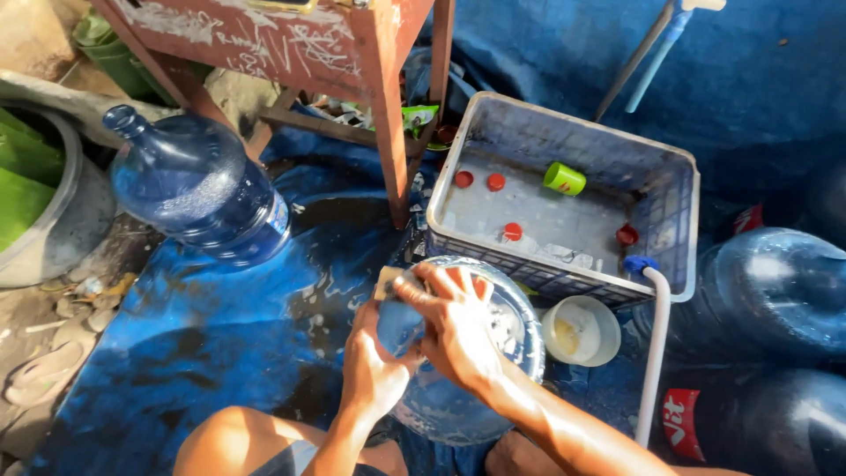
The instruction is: Scrubbing the exterior of a large plastic water gallon with a soapy sponge to clean it.
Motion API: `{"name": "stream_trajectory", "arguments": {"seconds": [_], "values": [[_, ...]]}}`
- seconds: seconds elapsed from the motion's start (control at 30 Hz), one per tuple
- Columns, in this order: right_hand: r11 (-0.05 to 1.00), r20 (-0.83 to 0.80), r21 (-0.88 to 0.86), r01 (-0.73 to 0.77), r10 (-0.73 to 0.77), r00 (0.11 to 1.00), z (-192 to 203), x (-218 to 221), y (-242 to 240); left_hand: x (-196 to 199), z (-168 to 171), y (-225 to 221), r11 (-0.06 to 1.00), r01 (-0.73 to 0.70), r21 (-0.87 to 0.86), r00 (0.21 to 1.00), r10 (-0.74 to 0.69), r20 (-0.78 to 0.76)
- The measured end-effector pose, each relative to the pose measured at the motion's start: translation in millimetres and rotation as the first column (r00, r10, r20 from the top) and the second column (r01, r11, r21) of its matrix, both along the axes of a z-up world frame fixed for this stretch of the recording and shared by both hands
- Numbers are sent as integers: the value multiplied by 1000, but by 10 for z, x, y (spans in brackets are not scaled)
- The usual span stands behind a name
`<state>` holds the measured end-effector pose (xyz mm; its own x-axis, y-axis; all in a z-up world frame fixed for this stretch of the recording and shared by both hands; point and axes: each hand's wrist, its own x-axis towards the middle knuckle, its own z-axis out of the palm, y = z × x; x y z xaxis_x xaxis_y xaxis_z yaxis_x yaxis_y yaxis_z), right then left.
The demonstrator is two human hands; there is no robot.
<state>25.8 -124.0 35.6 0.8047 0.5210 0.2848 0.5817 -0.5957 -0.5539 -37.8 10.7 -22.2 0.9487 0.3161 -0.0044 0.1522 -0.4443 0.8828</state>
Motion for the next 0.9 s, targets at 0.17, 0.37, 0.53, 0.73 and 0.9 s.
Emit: {"name": "stream_trajectory", "arguments": {"seconds": [0.17,0.37,0.53,0.73,0.9], "values": [[998,159,-30,-62,66,985,159,93,-15,-53,18,47,989,-43,-141,999,41,-22],[996,160,-44,75,-67,985,183,84,77,-53,-10,30,990,-40,-136,999,39,-9],[990,88,-98,-106,115,989,131,155,3,-32,11,25,985,-49,-168,999,45,-28],[925,84,-322,201,-183,979,-91,354,-150,-91,-1,52,986,-32,-166,999,30,-13],[970,11,-200,-136,141,990,-125,269,-40,-41,-17,-63,982,-25,-187,997,12,-73]]}}
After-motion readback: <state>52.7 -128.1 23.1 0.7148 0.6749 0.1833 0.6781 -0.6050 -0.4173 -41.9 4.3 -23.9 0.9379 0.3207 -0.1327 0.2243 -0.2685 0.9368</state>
